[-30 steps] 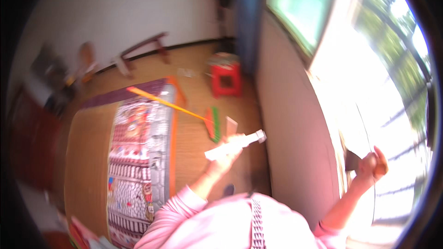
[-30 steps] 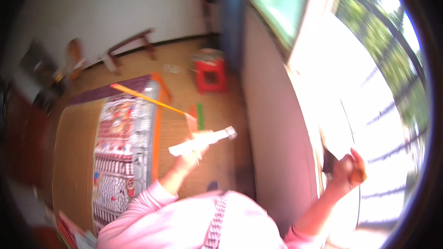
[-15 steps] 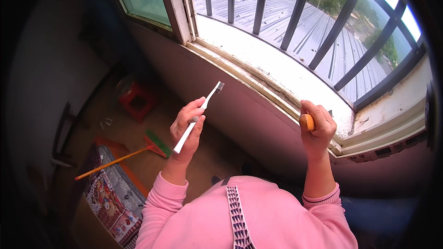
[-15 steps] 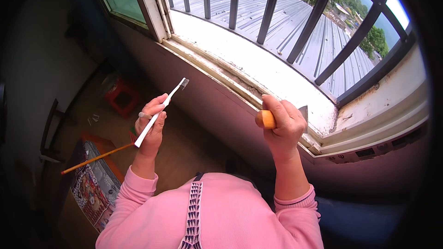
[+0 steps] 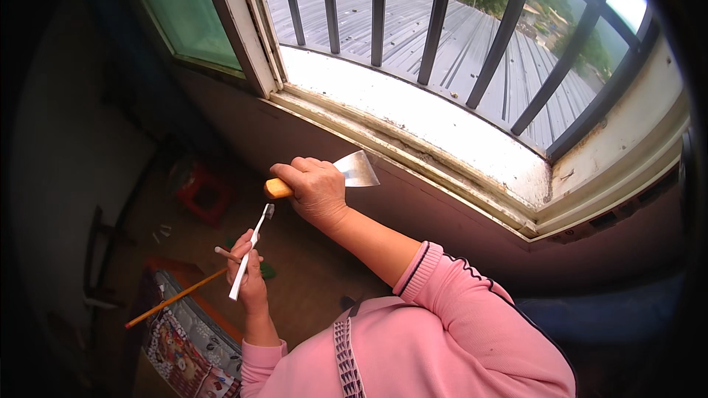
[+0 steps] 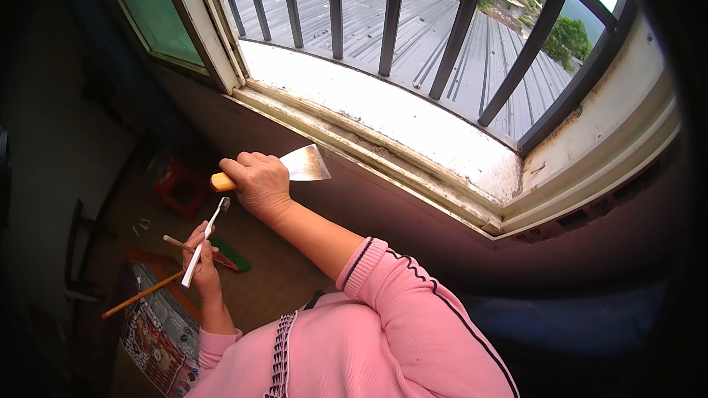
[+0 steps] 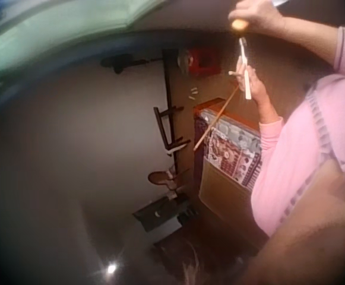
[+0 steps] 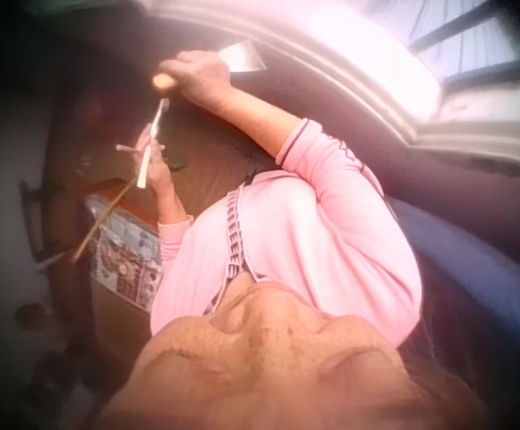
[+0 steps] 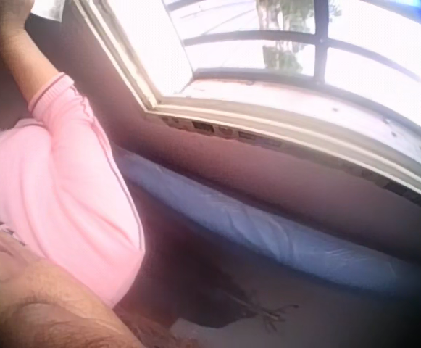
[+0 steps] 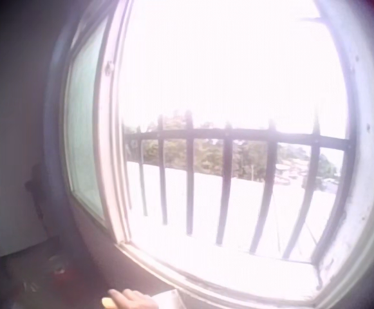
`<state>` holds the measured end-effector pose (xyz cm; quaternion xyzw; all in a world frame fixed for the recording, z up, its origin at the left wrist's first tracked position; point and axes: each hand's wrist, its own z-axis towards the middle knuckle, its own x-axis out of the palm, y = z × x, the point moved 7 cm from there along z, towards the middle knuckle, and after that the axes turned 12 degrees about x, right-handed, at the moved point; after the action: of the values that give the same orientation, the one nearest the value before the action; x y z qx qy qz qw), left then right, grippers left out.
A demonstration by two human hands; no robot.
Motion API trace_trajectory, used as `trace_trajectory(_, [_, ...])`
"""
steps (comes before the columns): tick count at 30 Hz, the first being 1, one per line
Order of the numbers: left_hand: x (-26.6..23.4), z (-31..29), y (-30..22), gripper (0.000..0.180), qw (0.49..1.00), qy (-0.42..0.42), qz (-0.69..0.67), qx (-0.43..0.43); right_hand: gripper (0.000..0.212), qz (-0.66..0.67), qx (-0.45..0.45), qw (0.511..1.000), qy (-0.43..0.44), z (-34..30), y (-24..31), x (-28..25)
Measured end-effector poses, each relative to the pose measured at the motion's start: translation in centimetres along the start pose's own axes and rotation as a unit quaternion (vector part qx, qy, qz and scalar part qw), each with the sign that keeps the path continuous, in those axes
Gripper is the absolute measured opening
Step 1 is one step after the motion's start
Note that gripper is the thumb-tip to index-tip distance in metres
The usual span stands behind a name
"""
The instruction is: The person scrapes the window sill and frame with a putty knife and brushes the grooves with a toothbrush. The person alternates between scraping and brushing to remove debris from the window track.
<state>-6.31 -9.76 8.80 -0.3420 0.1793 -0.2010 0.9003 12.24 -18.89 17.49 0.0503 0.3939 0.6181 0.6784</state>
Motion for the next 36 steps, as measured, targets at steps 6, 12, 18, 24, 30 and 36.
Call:
trace_trajectory(6, [-9.0, -7.1, 2.2, 0.014, 0.986, -0.09, 0.087, -0.107, 0.022, -0.023, -0.022, 0.999, 0.03, 1.9, 1.2, -0.3])
trace_trajectory(12, [-14.3, -15.0, -0.7, 0.011, 0.951, -0.182, 0.213, -0.133, 0.026, 0.078, 0.041, 0.992, 0.086, 1.8, 2.7, 2.2])
trace_trajectory(18, [-10.8, -12.5, -2.2, 0.023, 0.953, -0.132, 0.251, -0.104, 0.023, -0.017, -0.076, 0.996, 0.052, 4.0, -4.0, 2.9])
trace_trajectory(24, [-10.4, -16.8, -1.8, 0.023, 0.937, -0.176, 0.279, -0.116, 0.018, 0.113, -0.034, 0.982, 0.15, 0.2, -1.1, 3.1])
trace_trajectory(30, [-10.8, -16.8, -2.2, 0.023, 0.936, -0.157, 0.281, -0.142, 0.027, 0.055, 0.112, 0.982, 0.143, 1.0, -9.3, 0.3])
trace_trajectory(36, [-10.3, -17.4, -1.0, 0.022, 0.945, -0.127, 0.252, -0.166, 0.021, 0.336, 0.159, 0.881, 0.292, -0.3, -5.4, 7.3])
